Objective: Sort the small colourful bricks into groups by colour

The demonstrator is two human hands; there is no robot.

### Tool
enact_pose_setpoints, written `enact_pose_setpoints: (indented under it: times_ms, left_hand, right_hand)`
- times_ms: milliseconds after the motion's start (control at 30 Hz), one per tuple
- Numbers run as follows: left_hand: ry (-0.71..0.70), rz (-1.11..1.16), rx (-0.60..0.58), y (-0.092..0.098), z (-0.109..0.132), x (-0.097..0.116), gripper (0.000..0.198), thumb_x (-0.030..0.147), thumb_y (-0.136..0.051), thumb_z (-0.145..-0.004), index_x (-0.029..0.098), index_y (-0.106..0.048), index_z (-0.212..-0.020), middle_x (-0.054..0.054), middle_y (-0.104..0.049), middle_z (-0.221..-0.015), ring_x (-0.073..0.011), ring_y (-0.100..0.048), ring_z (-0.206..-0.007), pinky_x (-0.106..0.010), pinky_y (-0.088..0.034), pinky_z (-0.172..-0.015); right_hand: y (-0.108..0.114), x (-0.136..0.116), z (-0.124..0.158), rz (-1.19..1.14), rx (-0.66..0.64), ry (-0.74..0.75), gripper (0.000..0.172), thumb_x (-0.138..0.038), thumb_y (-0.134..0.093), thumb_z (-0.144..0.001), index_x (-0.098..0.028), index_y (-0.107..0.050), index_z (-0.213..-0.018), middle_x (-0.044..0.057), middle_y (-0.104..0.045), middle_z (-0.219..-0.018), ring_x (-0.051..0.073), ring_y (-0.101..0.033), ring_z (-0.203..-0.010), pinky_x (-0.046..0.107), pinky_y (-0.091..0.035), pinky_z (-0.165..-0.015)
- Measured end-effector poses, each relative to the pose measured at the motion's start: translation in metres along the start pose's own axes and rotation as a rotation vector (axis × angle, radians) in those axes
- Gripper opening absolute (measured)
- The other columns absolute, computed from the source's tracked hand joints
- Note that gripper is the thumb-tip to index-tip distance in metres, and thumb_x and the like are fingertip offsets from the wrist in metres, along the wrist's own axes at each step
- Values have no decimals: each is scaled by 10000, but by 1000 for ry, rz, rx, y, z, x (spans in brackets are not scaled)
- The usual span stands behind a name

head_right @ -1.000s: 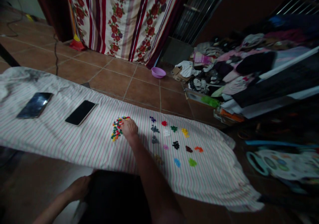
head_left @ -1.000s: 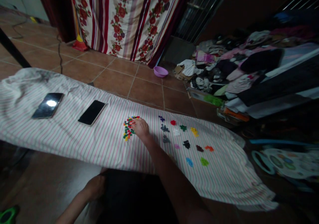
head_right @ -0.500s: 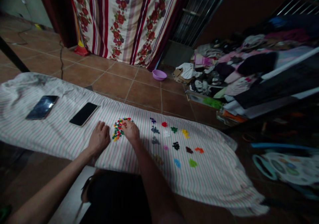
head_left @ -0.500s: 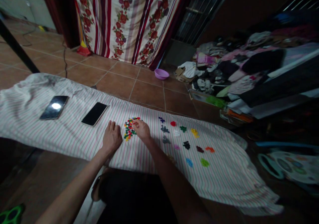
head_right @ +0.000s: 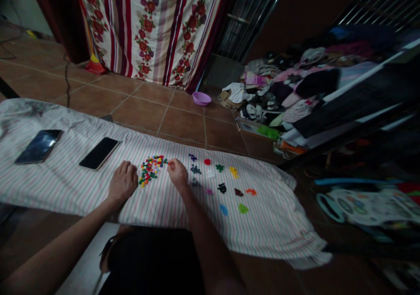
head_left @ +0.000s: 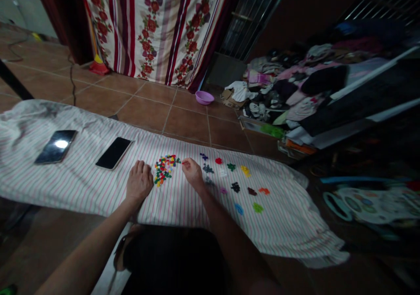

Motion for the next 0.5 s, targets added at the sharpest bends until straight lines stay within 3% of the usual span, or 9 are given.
enact_pose_setpoints:
  times_ms: [267,500]
  left_hand:
    - [22,-91,2,-8,2,0,442,255,-341,-912,36,-559,-1228,-237,-539,-1370,-358,-424,-1353,-501,-308,-1103]
    - [7,-181,-23,-5,1,2,444,263,-333,-913,56,-584,-1215,-215,-545,-1371,-359,-445,-1332,-489,-325,-1086]
  right_hand:
    - [64,48,-14,159,202,-103,209,-215,-503,-794,-195,-687,-891,43,-705,-835,162,-635,-738,269,-491,-727]
    - [115,89,-28,430,209,-331,252,-196,-508,-820,-193,-720,-956,63,-725,-906,183,-649,-834,277,-467,-775]
Point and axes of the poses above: each hand's wrist, its own z-axis away from the middle knuckle, its own y-axis out of the back of the hand, x = y × z, the point moved 1 cm from there along -z, towards the middle knuckle
